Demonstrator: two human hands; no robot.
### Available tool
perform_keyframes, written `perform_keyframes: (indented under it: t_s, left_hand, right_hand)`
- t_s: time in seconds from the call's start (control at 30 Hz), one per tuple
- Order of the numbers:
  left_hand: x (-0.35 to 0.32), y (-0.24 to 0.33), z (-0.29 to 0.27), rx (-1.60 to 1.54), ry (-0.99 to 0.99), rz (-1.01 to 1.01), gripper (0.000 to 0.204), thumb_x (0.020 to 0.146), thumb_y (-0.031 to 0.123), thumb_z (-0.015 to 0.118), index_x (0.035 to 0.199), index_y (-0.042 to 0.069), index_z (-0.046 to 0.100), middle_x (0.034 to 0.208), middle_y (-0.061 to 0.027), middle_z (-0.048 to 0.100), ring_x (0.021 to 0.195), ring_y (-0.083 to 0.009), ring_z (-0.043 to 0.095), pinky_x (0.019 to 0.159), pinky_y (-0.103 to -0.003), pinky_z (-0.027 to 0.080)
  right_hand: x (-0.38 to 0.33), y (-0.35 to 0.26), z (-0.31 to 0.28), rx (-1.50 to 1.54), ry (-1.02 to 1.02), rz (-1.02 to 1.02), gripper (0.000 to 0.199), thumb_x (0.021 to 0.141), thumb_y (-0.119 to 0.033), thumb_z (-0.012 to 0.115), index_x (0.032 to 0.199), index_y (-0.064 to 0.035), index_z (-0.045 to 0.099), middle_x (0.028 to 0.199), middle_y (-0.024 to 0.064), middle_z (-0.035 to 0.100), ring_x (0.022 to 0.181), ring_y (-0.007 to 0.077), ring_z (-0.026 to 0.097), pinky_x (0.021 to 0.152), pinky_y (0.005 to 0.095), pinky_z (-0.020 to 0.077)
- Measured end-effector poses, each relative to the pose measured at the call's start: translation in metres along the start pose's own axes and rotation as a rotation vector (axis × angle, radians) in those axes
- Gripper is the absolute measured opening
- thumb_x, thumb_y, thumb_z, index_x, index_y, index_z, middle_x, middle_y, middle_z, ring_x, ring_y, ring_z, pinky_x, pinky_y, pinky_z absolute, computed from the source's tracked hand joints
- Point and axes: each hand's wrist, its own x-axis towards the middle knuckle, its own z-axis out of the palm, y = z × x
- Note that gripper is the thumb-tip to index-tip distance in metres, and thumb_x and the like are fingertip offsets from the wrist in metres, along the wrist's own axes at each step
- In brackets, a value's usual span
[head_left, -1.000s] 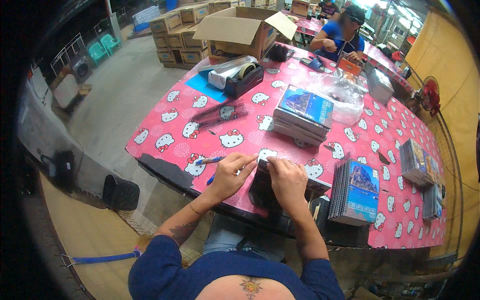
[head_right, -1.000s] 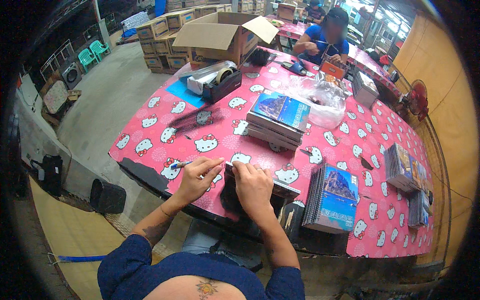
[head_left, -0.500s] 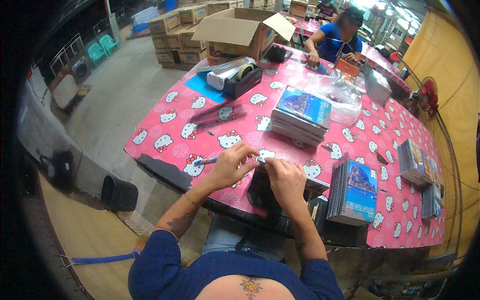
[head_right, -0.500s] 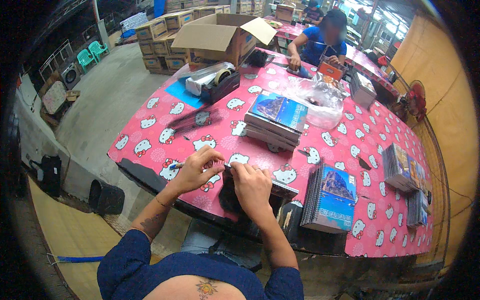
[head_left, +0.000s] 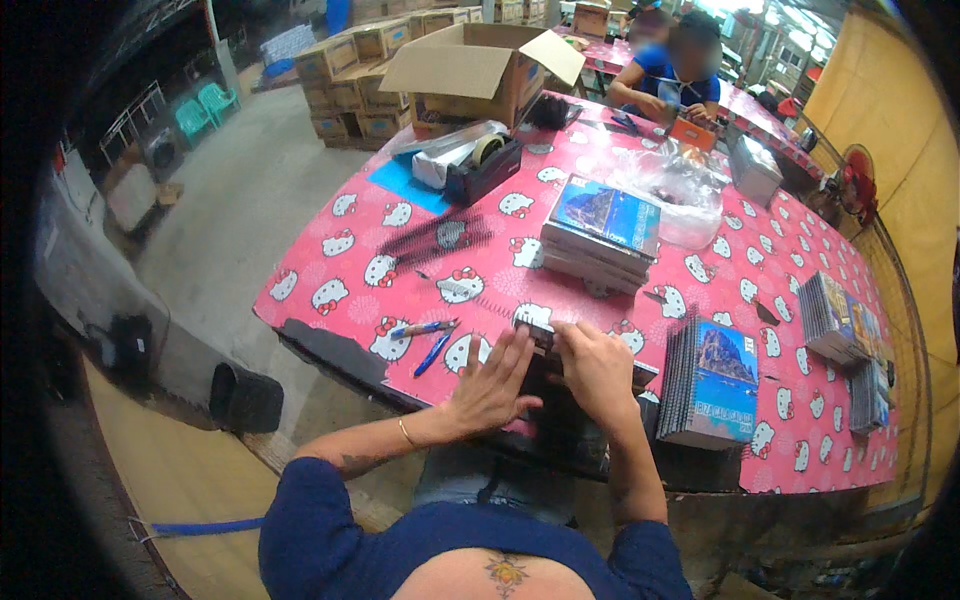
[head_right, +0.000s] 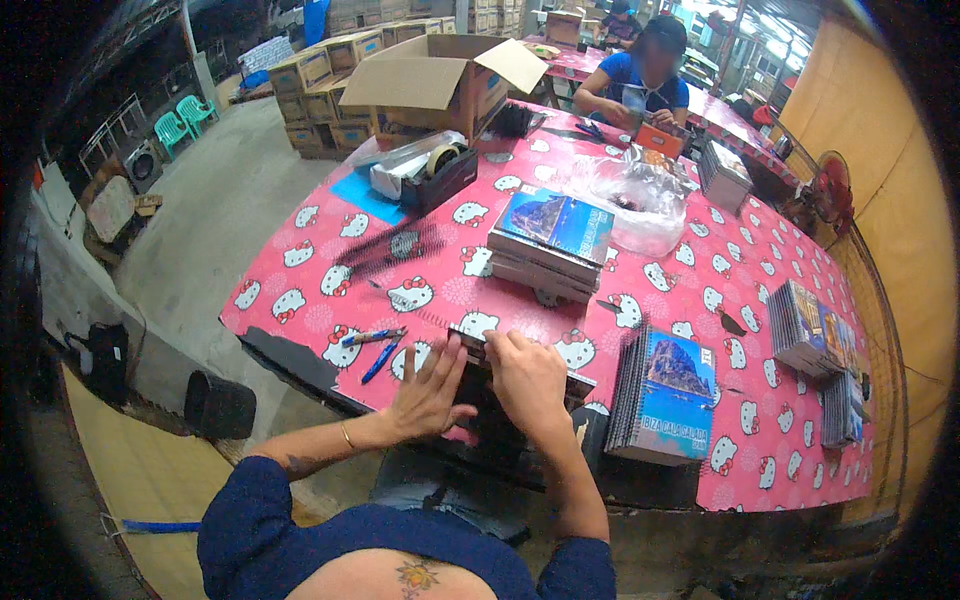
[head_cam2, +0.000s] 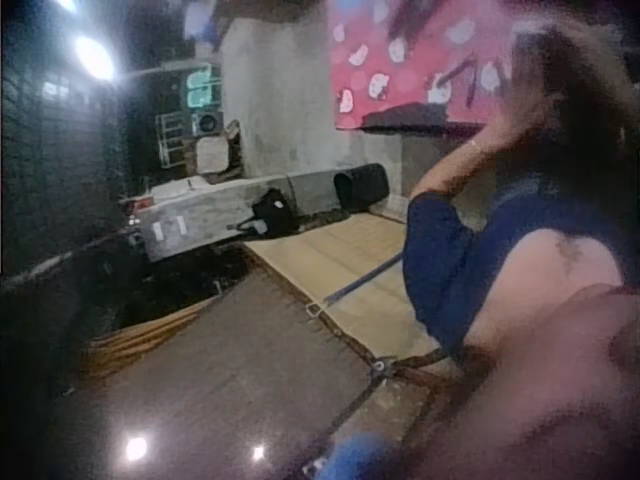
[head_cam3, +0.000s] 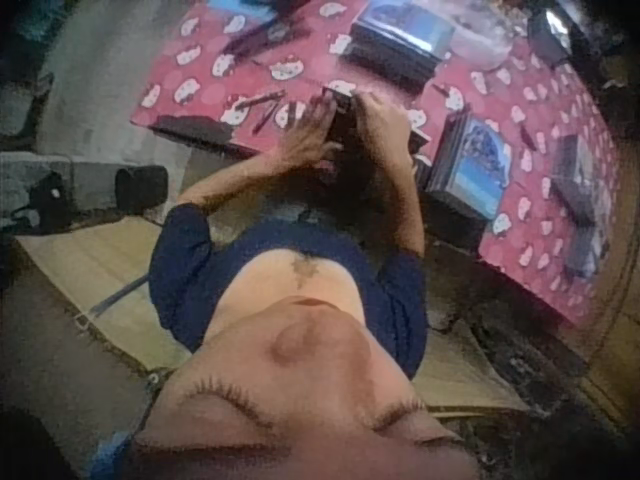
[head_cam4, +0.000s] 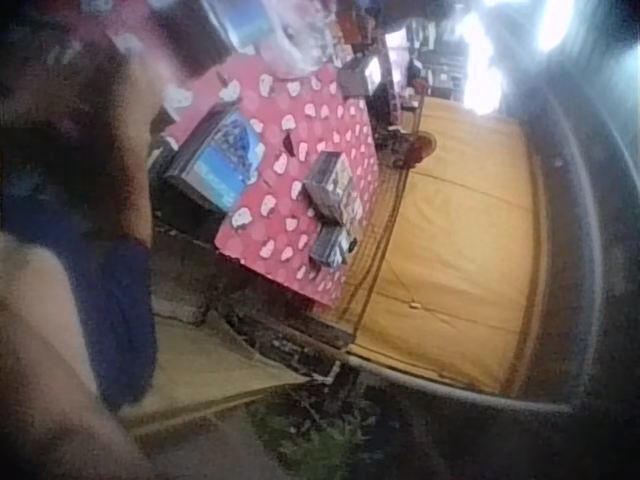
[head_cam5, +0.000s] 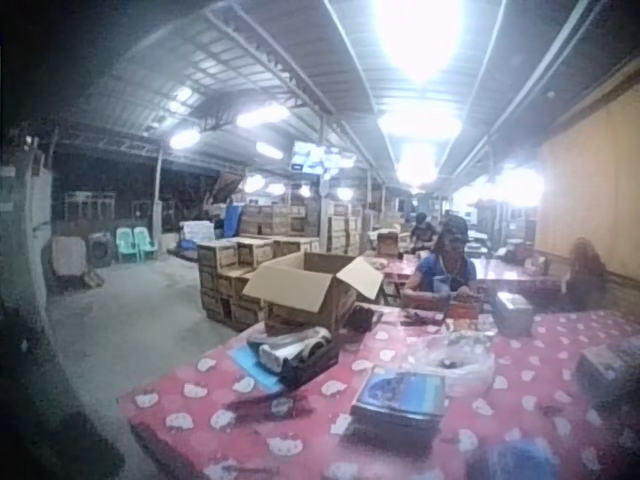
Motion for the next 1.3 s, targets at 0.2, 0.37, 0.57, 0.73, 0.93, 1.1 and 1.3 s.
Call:
perform_keyframes:
  t_s: [0.2, 0.37, 0.57, 0.73, 0.93, 1.1, 1.3]
  left_hand:
    - [0.016, -0.02, -0.006, 0.161, -0.062, 0.038, 0.085, 0.099, 0.06, 0.037, 0.156, 0.0, 0.016, 0.165, -0.02, 0.008, 0.154, -0.0354, -0.003, 0.115, -0.064, -0.011]
    - [0.018, -0.018, -0.011, 0.133, -0.056, 0.12, 0.086, 0.098, 0.06, 0.039, 0.156, 0.001, 0.015, 0.165, -0.0195, 0.007, 0.154, -0.0348, -0.001, 0.116, -0.062, -0.011]
    - [0.004, -0.012, 0.003, 0.043, 0.038, 0.25, 0.086, 0.096, 0.062, 0.04, 0.155, 0.001, 0.022, 0.165, -0.0182, 0.013, 0.154, -0.0317, 0.007, 0.118, -0.062, -0.006]
    - [0.02, -0.005, -0.017, 0.093, -0.168, 0.254, 0.087, 0.098, 0.059, 0.037, 0.156, -0.002, 0.014, 0.164, -0.0214, 0.01, 0.154, -0.0337, 0.004, 0.117, -0.063, -0.006]
    - [0.068, -0.017, -0.025, -0.008, -0.16, 0.134, 0.084, 0.097, 0.059, 0.041, 0.155, 0.0, 0.022, 0.163, -0.0202, 0.018, 0.153, -0.0324, 0.01, 0.118, -0.061, -0.003]
    - [0.07, -0.006, -0.031, 0.127, -0.157, 0.202, 0.087, 0.097, 0.06, 0.043, 0.153, -0.004, 0.024, 0.162, -0.0231, 0.019, 0.153, -0.0348, 0.011, 0.119, -0.059, -0.004]
    - [0.02, 0.012, -0.023, -0.125, -0.112, 0.405, 0.08, 0.099, 0.053, 0.043, 0.154, -0.003, 0.024, 0.164, -0.0194, 0.016, 0.153, -0.0329, 0.008, 0.12, -0.058, 0.003]
  right_hand:
    - [-0.008, 0.003, -0.009, -0.035, 0.039, -0.082, 0.027, 0.093, -0.017, 0.059, 0.12, -0.016, 0.064, 0.09, 0.0062, 0.067, 0.083, 0.0254, 0.068, 0.075, 0.0404, 0.0476]
    - [-0.018, 0.012, -0.012, -0.045, -0.016, -0.01, 0.027, 0.095, -0.018, 0.058, 0.121, -0.0166, 0.064, 0.088, 0.0058, 0.068, 0.085, 0.0238, 0.067, 0.074, 0.0411, 0.0453]
    - [-0.012, 0.016, -0.016, -0.01, -0.011, -0.01, 0.024, 0.092, -0.018, 0.061, 0.115, -0.0175, 0.067, 0.093, 0.006, 0.072, 0.082, 0.0252, 0.069, 0.074, 0.0423, 0.0459]
    - [-0.016, 0.023, -0.016, 0.025, -0.006, -0.017, 0.023, 0.091, -0.019, 0.063, 0.114, -0.0166, 0.067, 0.093, 0.0068, 0.072, 0.081, 0.0276, 0.069, 0.073, 0.0429, 0.046]
    - [-0.013, 0.019, -0.019, 0.062, -0.049, -0.001, 0.028, 0.092, -0.022, 0.062, 0.119, -0.0134, 0.062, 0.093, 0.009, 0.072, 0.082, 0.0274, 0.069, 0.072, 0.042, 0.0433]
    - [-0.018, 0.026, -0.017, 0.069, -0.097, 0.057, 0.044, 0.09, -0.024, 0.066, 0.131, -0.0134, 0.055, 0.099, 0.0107, 0.071, 0.085, 0.0292, 0.069, 0.077, 0.0414, 0.0449]
    - [-0.05, 0.045, -0.03, 0.448, 0.383, 0.116, 0.065, 0.081, -0.008, 0.079, 0.138, -0.0086, 0.049, 0.108, 0.0127, 0.068, 0.09, 0.0235, 0.07, 0.093, 0.0369, 0.0509]
